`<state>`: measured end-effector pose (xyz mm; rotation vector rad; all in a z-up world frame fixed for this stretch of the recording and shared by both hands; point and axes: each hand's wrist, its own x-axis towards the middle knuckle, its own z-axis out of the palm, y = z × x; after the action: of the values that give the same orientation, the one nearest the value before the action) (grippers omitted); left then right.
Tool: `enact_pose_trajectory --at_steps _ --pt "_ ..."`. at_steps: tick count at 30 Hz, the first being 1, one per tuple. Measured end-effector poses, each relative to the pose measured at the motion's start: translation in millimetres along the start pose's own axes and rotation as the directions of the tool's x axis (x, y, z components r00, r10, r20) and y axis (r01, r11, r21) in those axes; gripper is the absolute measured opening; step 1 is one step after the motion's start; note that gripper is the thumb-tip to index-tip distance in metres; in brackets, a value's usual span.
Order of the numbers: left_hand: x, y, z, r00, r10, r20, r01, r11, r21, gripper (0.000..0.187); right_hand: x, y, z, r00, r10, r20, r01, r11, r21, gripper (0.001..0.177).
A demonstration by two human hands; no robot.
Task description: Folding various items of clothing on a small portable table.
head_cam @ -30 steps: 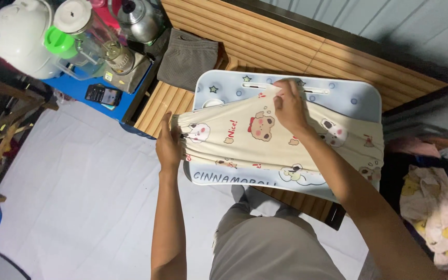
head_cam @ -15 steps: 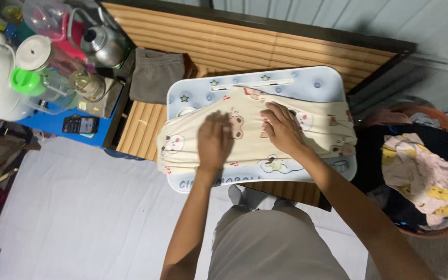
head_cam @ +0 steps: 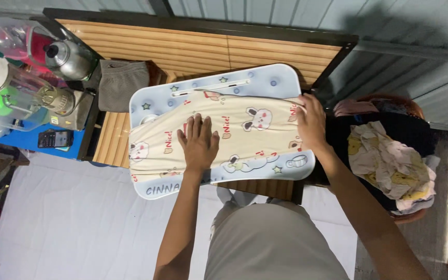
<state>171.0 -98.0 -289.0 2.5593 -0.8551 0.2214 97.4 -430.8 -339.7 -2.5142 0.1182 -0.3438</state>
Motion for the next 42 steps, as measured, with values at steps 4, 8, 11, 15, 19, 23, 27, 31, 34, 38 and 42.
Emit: enact_pose_trajectory --at_steps 4,8,11,15,19,23,27,31,34,38,42 --pt "8 29 15 0.999 0.032 0.011 -0.032 0.999 -0.009 0.042 4 38 -5 0.997 0.071 0.006 -0.072 0.992 0.103 0.038" --pt "9 68 38 0.998 0.064 0.029 -0.064 0.998 -0.026 0.037 -10 74 -5 0.984 0.171 0.046 -0.177 0.952 0.251 0.035" --pt "10 96 54 0.995 0.088 0.038 -0.087 0.996 -0.038 0.034 -16 92 1 0.97 0.231 0.079 -0.244 0.907 0.343 0.032" --pt "1 127 71 0.99 0.127 0.056 -0.124 0.99 -0.064 0.03 -22 116 9 0.936 0.322 0.141 -0.35 0.814 0.463 0.029" --pt "-5 145 82 0.986 0.151 0.073 -0.145 0.986 -0.079 0.027 -24 151 11 0.906 0.377 0.194 -0.42 0.733 0.535 0.027" --pt "-6 157 69 0.983 0.169 0.076 -0.157 0.977 -0.144 0.015 -25 161 5 0.854 0.453 0.255 -0.506 0.611 0.608 0.024" --pt "-11 166 47 0.991 0.101 0.088 -0.074 0.961 -0.268 0.008 -33 167 -2 0.827 0.428 0.364 -0.555 0.517 0.652 0.018" --pt "-16 163 52 0.981 0.083 0.177 -0.045 0.977 -0.209 0.014 -43 153 -12 0.743 0.386 0.547 -0.669 0.41 0.62 0.024" --pt "-10 161 65 0.97 0.035 0.241 -0.004 0.992 -0.125 0.02 -53 153 -4 0.691 0.346 0.634 -0.718 0.231 0.657 0.029" --pt "16 177 59 0.991 0.036 0.127 -0.018 0.99 -0.138 0.018 -62 148 -11 0.651 0.471 0.595 -0.734 0.192 0.651 0.051" --pt "37 187 72 0.99 0.023 0.138 -0.005 0.992 -0.126 0.03 -75 172 -4 0.572 0.506 0.646 -0.789 0.122 0.602 0.068"
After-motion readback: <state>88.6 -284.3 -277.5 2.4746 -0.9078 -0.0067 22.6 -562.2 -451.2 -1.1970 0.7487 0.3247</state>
